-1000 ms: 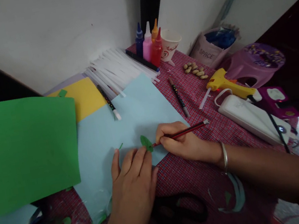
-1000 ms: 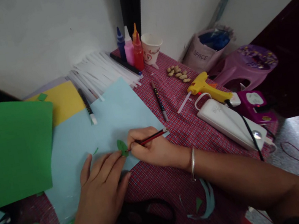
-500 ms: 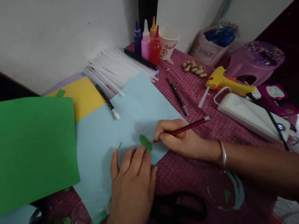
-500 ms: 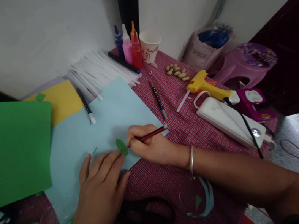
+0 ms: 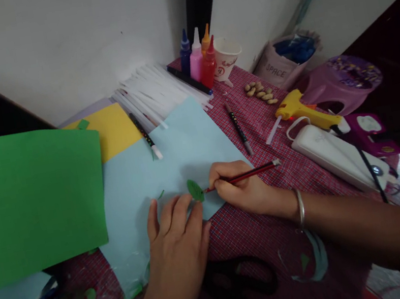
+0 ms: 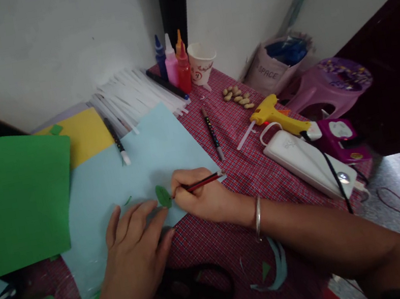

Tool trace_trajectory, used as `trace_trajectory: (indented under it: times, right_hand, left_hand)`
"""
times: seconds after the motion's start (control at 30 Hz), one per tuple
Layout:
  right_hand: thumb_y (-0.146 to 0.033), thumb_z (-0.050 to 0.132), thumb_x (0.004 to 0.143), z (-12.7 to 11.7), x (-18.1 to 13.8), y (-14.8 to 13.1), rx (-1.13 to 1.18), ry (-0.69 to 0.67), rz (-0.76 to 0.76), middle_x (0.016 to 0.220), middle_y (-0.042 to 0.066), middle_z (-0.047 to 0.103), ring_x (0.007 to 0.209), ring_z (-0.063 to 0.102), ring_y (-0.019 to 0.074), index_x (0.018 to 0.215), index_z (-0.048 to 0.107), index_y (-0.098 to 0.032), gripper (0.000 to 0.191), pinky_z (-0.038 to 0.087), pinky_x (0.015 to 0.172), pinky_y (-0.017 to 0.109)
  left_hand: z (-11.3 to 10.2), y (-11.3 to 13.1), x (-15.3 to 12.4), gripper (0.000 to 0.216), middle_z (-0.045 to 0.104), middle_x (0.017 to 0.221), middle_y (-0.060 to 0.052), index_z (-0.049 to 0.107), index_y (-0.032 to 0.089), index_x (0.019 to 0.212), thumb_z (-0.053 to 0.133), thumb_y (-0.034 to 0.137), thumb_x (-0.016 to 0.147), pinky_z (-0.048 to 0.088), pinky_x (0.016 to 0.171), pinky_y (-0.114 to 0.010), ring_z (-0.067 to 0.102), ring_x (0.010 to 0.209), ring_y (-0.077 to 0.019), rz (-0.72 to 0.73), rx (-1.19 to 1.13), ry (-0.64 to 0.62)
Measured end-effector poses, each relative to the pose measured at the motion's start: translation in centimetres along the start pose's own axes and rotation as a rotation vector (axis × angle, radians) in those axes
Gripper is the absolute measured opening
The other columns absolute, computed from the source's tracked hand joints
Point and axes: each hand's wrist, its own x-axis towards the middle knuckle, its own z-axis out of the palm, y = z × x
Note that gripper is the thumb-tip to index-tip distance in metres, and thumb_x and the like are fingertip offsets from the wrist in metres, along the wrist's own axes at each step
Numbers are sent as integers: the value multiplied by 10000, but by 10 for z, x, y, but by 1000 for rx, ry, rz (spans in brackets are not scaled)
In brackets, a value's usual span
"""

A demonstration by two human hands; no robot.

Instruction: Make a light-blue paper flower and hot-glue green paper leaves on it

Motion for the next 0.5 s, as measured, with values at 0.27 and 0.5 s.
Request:
trace_trajectory:
  times: [0.27, 0.5]
  right_hand:
    - [-166, 491, 831, 6, 3, 1, 58, 28, 83, 599, -47, 523, 537, 465, 96, 721, 529, -192, 119, 362, 504, 220]
    - [-161, 487, 851, 6, 5, -1, 0, 1, 74, 626, -37, 544, 562, 487, 94, 741, 550, -175, 127, 379, 525, 219]
  left_hand:
    - [1, 0, 1, 257, 667, 1236, -85, 640, 179, 1144, 541, 247, 917, 278, 1126, -614, 562, 1171, -297, -6, -15, -23]
    - [1, 0, 1, 253, 683, 1217, -84, 655, 179, 1127, 532, 255, 920, 296, 1110, -619, 581, 1147, -301, -13, -25, -7]
